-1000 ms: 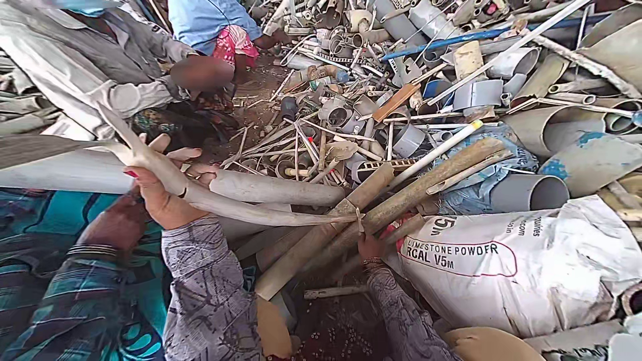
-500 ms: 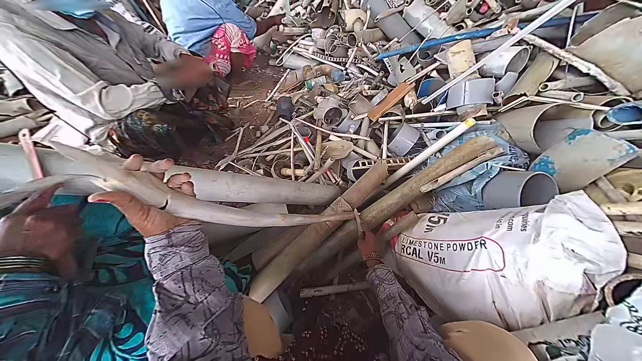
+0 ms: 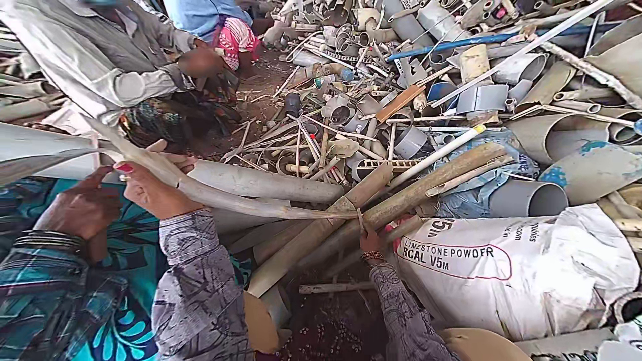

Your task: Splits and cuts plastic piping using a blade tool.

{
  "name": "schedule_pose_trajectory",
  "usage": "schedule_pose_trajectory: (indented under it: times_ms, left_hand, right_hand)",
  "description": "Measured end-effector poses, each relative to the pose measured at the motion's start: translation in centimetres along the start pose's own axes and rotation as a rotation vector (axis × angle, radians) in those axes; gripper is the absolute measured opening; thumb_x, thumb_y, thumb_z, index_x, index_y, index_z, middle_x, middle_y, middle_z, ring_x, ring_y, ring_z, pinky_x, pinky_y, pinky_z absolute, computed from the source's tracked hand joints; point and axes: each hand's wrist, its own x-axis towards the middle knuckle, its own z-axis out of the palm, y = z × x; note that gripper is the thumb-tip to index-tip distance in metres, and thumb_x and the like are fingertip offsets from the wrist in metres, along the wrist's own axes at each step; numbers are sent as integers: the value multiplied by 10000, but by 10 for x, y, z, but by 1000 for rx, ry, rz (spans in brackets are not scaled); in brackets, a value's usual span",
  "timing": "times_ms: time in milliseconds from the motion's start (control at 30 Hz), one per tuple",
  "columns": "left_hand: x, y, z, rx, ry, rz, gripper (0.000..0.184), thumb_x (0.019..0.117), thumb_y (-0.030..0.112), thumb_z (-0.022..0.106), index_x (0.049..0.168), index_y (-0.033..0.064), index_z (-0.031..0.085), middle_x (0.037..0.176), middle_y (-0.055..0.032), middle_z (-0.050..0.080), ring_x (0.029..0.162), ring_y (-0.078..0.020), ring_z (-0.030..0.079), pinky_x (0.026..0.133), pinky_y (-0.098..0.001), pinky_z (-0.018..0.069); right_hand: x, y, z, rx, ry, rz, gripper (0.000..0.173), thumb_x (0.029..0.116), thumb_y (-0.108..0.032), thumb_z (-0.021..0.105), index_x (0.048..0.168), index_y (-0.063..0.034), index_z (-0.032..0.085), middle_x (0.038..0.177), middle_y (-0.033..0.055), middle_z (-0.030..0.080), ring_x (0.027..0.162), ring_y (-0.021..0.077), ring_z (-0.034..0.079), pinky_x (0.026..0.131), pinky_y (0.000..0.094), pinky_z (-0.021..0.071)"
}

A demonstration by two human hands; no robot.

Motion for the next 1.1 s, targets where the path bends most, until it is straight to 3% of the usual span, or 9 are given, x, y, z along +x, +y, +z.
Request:
schedule_pose_trajectory:
  times_ms: [100, 233, 433, 500, 667, 900, 967, 1033, 1100]
  left_hand:
    - [-1, 8, 8, 86, 39, -50, 450, 1127, 212, 183, 1099, 23, 591, 730, 87, 689, 639, -30, 690, 650, -209, 596]
    - [0, 2, 8, 42, 63, -78, 472, 1128, 225, 170, 1064, 32, 596, 705, 76, 674, 599, -46, 677, 601, -217, 590]
    - [-5, 7, 6, 93, 145, -115, 461, 1131, 213, 202, 1028, 40, 617, 626, 106, 612, 509, -8, 606, 524, -186, 547]
    - [-3, 8, 10, 113, 136, -103, 452, 1132, 213, 207, 1027, 47, 614, 633, 115, 606, 502, 5, 593, 519, -176, 539]
    - [-3, 0, 6, 145, 141, -113, 428, 1130, 242, 223, 1042, 60, 601, 660, 122, 613, 513, 5, 598, 527, -183, 546]
    - [-6, 6, 9, 90, 143, -80, 420, 1125, 197, 228, 1024, 51, 609, 662, 121, 622, 506, 6, 591, 512, -181, 541]
    - [-5, 6, 12, 72, 96, -58, 418, 1125, 206, 216, 1036, 64, 599, 676, 127, 629, 516, 7, 601, 522, -184, 549]
    - [-5, 3, 9, 49, 52, -68, 449, 1127, 238, 194, 1051, 74, 605, 676, 130, 631, 531, 1, 611, 534, -192, 556]
    - [-1, -6, -3, -10, 12, -60, 500, 1123, 261, 135, 1039, 91, 598, 674, 116, 644, 544, -17, 625, 546, -203, 567]
  right_hand:
    - [-33, -43, 3, -71, -123, -110, 472, 1111, -161, 398, 1561, -20, 381, 1350, 298, 610, 1255, 430, 605, 1091, 540, 435]
    - [-108, -99, 31, 57, -127, -466, 426, 1078, -90, 435, 1487, 5, 507, 1156, 291, 705, 1055, 451, 692, 969, 573, 502]
    - [-25, -19, 19, -34, -22, -24, 493, 1099, -136, 424, 1580, -53, 359, 1309, 302, 633, 1193, 457, 631, 1042, 567, 456]
    - [-33, -29, 19, -32, -42, -17, 496, 1110, -152, 403, 1594, -67, 335, 1327, 295, 625, 1212, 447, 624, 1057, 550, 450]
    - [-101, -72, 63, 191, 83, -522, 402, 1025, -19, 504, 1407, 93, 556, 1037, 316, 722, 887, 472, 721, 854, 595, 546]
    - [-42, -27, 33, 3, -9, -31, 502, 1107, -135, 408, 1596, -57, 325, 1263, 307, 655, 1158, 457, 652, 1028, 562, 466]
    - [-70, -46, 45, 63, 44, -255, 462, 1084, -97, 448, 1530, 23, 423, 1158, 317, 693, 1046, 465, 693, 970, 566, 507]
    - [-100, -67, 70, 218, 157, -609, 406, 995, 3, 521, 1386, 102, 573, 1009, 310, 728, 832, 455, 731, 798, 579, 569]
    - [-112, -81, 73, 249, 74, -687, 425, 998, 16, 504, 1416, 73, 560, 1069, 304, 724, 864, 448, 729, 826, 577, 561]
